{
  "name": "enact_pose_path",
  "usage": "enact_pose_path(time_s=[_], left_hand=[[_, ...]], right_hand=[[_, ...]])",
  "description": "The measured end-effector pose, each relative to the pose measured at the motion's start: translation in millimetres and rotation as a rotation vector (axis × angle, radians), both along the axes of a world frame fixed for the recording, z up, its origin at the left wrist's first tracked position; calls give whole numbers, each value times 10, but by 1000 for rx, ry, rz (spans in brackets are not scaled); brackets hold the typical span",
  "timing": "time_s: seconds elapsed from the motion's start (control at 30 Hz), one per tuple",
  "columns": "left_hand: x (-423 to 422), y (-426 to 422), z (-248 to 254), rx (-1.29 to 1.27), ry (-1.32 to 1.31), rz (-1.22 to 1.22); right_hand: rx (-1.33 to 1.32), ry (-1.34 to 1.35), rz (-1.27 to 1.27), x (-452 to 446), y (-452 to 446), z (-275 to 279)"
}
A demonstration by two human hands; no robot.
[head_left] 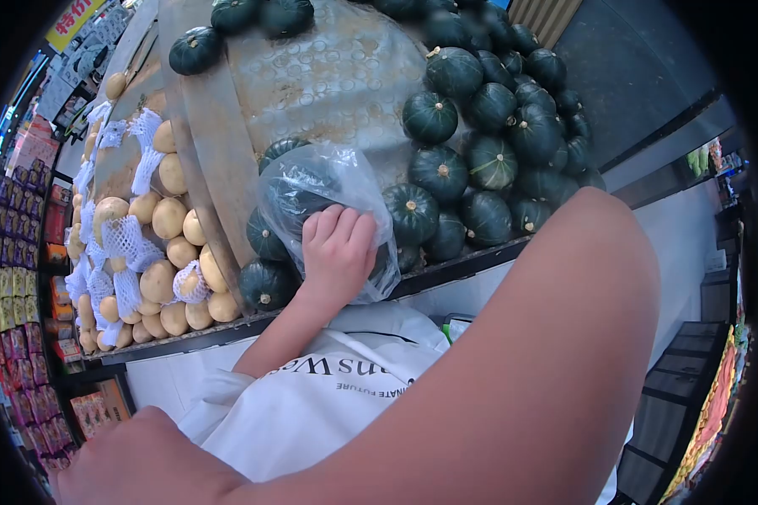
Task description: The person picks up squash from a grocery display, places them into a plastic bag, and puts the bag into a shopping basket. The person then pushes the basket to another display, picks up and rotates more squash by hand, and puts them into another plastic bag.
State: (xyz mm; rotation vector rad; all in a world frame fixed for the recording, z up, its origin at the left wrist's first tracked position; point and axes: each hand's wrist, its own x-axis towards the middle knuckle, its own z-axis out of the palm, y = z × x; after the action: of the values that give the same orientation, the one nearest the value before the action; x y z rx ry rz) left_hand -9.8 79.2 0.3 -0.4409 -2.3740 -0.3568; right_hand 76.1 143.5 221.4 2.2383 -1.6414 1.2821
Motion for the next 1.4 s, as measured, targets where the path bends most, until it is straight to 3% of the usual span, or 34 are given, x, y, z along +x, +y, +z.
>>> enact_pose_path(time_s=[0.3, 0.43, 0.5, 0.63, 0.77, 0.83, 0.97, 1.07, 1.17, 1.27, 1.37, 1.4], left_hand=[[17, -10, -11, -7, -33, 10], [18, -8, 12, -3, -35, -8], [43, -22, 20, -3, -35, -8], [78, -69, 81, -4, -1, -46], [26, -49, 40, 45, 57, -39], [57, -52, 40, 60, 20, -65], [45, -52, -21, 73, 61, -56], [50, -61, -67, 79, 60, -72], [46, -64, -75, 82, 48, -79], [45, -71, -42, 86, 91, -96], [46, -154, -47, 116, 179, -213], [30, -186, -19, 169, 200, -224]], right_hand=[[-94, 55, -24, 78, -83, -93], [-37, -21, -110, -152, 37, -393], [123, -106, -208, -274, 175, -663], [-89, -150, -560, -1005, 405, -1101], [15, -439, -1037, -1149, 801, -1531], [44, -793, -1055, -1131, 959, -1862], [297, -1023, -1026, -880, 1061, -2280], [453, -856, -1162, -708, 985, -2410], [285, -939, -1131, -681, 945, -2571], [234, -1222, -864, -740, 1008, -2682], [-253, -1371, -494, -695, 868, -2589], [-281, -1337, -363, -699, 855, -2493]])
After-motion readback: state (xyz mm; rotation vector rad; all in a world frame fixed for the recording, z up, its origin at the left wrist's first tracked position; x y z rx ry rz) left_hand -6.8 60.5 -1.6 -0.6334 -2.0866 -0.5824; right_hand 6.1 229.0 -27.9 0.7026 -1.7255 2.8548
